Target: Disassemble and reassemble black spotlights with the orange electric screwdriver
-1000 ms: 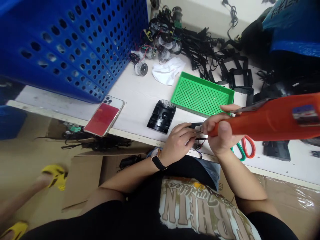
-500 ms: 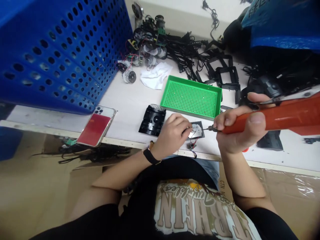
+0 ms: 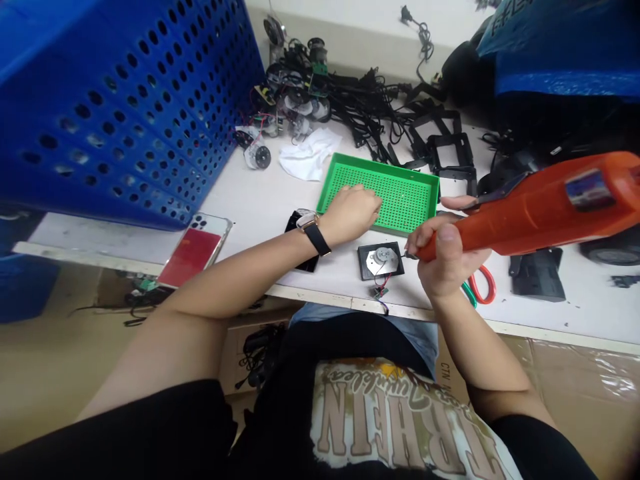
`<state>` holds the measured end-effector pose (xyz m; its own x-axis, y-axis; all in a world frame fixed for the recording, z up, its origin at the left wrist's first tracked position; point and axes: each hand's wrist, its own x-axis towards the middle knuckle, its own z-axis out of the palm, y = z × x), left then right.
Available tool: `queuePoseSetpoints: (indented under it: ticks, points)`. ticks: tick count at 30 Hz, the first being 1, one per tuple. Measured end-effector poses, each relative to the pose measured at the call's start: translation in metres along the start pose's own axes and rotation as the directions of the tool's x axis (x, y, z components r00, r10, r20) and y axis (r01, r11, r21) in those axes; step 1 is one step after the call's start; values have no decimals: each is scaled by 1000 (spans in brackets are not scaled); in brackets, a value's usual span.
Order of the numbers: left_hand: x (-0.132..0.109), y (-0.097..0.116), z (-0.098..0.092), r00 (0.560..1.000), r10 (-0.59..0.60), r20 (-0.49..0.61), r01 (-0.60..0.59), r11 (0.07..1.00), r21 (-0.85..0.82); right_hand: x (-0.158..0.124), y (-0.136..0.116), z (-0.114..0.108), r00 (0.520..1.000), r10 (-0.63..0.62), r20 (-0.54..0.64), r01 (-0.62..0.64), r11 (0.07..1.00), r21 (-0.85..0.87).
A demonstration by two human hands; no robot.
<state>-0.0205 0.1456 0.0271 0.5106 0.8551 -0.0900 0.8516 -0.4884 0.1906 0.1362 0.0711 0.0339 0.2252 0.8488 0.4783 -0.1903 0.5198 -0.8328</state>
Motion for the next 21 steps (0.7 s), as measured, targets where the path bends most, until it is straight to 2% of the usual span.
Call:
queuePoseSetpoints:
  ticks: [4,7,9,11,15,18,21]
  points:
    - [4,-4,3,1000,10,11,-9,1000,-16,20,-11,-3,996,20,89,-5,987,-163]
    - [11,-6,5,999,29,19,-27,998,-64,38,-24,-4,989,-13,148,33,991,-132]
    - [12,-7,5,999,48,-16,-49,993,-103,46,-32,-5,987,-25,162,41,995,-95]
    - [6,-8,5,993,79,-89,-93,981,-168,49,-37,-6,984,5,179,20,991,-136]
    - [-30,-6,7,958,90,-271,-186,916,-355,46,-40,-10,977,63,202,-28,985,-168]
    - [-67,-1,17,906,29,-422,-247,847,-471,40,-42,-12,979,65,194,-43,993,-112]
    - [-97,9,35,852,-71,-518,-276,780,-561,35,-45,-13,966,92,241,-68,992,-106]
